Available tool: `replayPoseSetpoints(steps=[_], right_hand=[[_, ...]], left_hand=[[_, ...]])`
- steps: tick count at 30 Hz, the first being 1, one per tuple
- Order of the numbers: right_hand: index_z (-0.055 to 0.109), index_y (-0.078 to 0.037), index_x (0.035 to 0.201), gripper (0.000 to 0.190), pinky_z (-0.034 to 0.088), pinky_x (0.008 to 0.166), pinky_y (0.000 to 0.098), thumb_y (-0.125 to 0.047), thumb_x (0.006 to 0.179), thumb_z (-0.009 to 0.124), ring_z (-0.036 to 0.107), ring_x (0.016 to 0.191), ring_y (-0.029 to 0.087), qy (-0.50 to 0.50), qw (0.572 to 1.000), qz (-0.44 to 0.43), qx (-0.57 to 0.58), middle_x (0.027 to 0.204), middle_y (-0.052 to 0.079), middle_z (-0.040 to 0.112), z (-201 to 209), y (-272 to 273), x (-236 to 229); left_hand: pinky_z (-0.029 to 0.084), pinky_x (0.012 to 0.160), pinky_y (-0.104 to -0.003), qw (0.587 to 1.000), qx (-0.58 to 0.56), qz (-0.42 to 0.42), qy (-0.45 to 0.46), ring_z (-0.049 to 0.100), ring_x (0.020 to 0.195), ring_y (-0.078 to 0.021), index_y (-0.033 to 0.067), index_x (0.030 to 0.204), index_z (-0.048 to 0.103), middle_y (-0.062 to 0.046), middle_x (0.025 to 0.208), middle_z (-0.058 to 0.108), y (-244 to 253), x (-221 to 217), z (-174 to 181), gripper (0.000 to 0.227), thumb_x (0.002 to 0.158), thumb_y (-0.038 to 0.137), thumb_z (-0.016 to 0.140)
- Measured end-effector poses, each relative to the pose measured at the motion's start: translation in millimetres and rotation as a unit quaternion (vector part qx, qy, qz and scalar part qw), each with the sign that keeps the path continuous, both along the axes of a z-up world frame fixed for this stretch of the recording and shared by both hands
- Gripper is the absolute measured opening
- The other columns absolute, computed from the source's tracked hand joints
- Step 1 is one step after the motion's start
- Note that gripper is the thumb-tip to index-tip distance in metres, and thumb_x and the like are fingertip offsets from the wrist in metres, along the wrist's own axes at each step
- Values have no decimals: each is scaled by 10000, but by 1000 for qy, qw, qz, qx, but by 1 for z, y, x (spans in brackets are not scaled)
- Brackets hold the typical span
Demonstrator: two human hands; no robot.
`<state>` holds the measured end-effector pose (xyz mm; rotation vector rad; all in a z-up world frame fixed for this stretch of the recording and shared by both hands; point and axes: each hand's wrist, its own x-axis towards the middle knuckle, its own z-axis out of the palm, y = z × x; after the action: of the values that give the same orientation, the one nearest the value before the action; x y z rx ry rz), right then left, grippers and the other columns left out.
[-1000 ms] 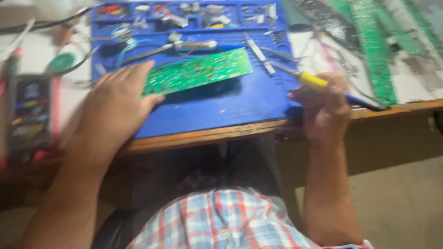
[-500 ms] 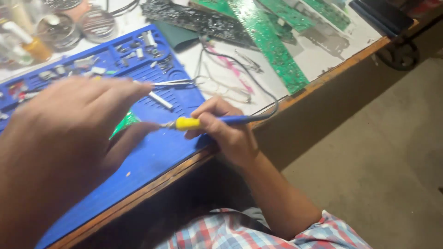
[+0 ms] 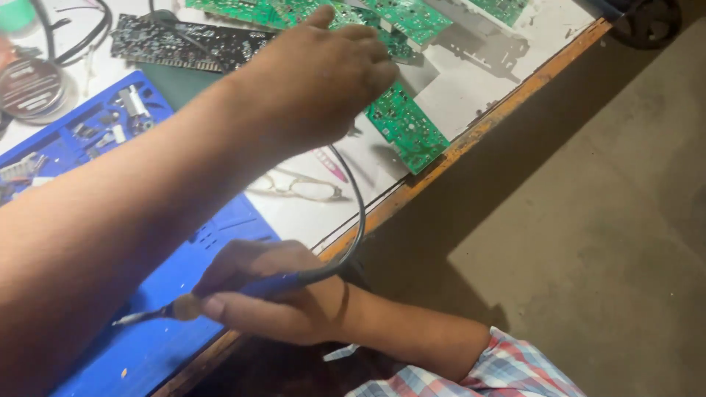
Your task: Repairing electronic circuit boards by soldering components, desoldering, and testing connections with a multimeter.
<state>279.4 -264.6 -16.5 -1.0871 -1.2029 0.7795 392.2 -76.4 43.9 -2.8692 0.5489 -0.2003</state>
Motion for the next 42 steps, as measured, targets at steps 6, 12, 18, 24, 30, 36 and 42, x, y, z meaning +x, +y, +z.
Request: replayPoseSetpoints(steps=[6, 12, 18, 24, 30, 36, 42], right_hand=[[789, -79, 1329, 241, 734, 1108, 425, -273, 1248, 671, 887, 1146, 321, -5, 1000, 7, 20, 1270, 83, 833, -2, -4, 2], [795, -147, 1359, 324, 739, 1185, 409, -391, 1251, 609, 908, 1229, 321, -26, 999, 19, -22, 1321, 82, 845, -3, -7, 5], [744, -126, 1236, 200, 651, 895, 390, -320, 1191, 726, 739, 922, 246, 29, 1000, -8, 9, 1059, 52, 768, -2, -3, -3], [796, -191, 1161, 113, 597, 852, 318, -298, 1136, 765, 738, 931, 143, 17, 996, -16, -83, 1048, -20, 800, 0, -3, -4], [858, -143, 1077, 334, 676, 929, 371, -435, 1113, 700, 826, 987, 168, -16, 994, -50, -92, 1032, 15, 870, -30, 9, -9], [812, -44, 1058, 376, 651, 798, 344, -383, 1131, 667, 793, 854, 195, -32, 998, -39, -45, 942, 85, 844, -13, 12, -14], [728, 25, 1196, 286, 762, 829, 444, -246, 1104, 729, 869, 846, 387, 95, 990, -75, -68, 978, 265, 791, -25, 15, -17]], left_hand=[[515, 1142, -732, 999, 32, -43, 10, 715, 1331, -347, 144, 1398, 774, -114, 1352, 800, -9, 45, -39, 460, 966, -2, 713], [574, 1008, -601, 994, 94, -46, 16, 820, 950, -321, 171, 1402, 746, -16, 989, 828, -13, 46, -24, 462, 973, 1, 725], [622, 847, -499, 998, 57, -18, -25, 806, 1036, -323, 210, 1502, 789, -59, 1105, 815, -20, 11, 36, 489, 1026, 320, 801], [556, 802, -583, 949, -114, 203, 213, 737, 971, -378, 210, 1176, 804, -110, 986, 769, -40, -91, 131, 691, 1091, 874, 632], [622, 986, -352, 802, -341, 372, 319, 868, 1056, -140, 258, 1199, 951, 45, 1102, 961, -31, -222, 142, 685, 978, 732, 509], [606, 815, -361, 655, -506, 471, 306, 758, 778, -212, 103, 969, 947, -67, 906, 844, -31, -337, 122, 929, 974, 755, 285], [691, 911, -481, 386, -787, 432, 215, 815, 875, -343, -79, 1420, 826, -275, 1052, 864, -40, -418, 64, 1023, 983, 723, 363]])
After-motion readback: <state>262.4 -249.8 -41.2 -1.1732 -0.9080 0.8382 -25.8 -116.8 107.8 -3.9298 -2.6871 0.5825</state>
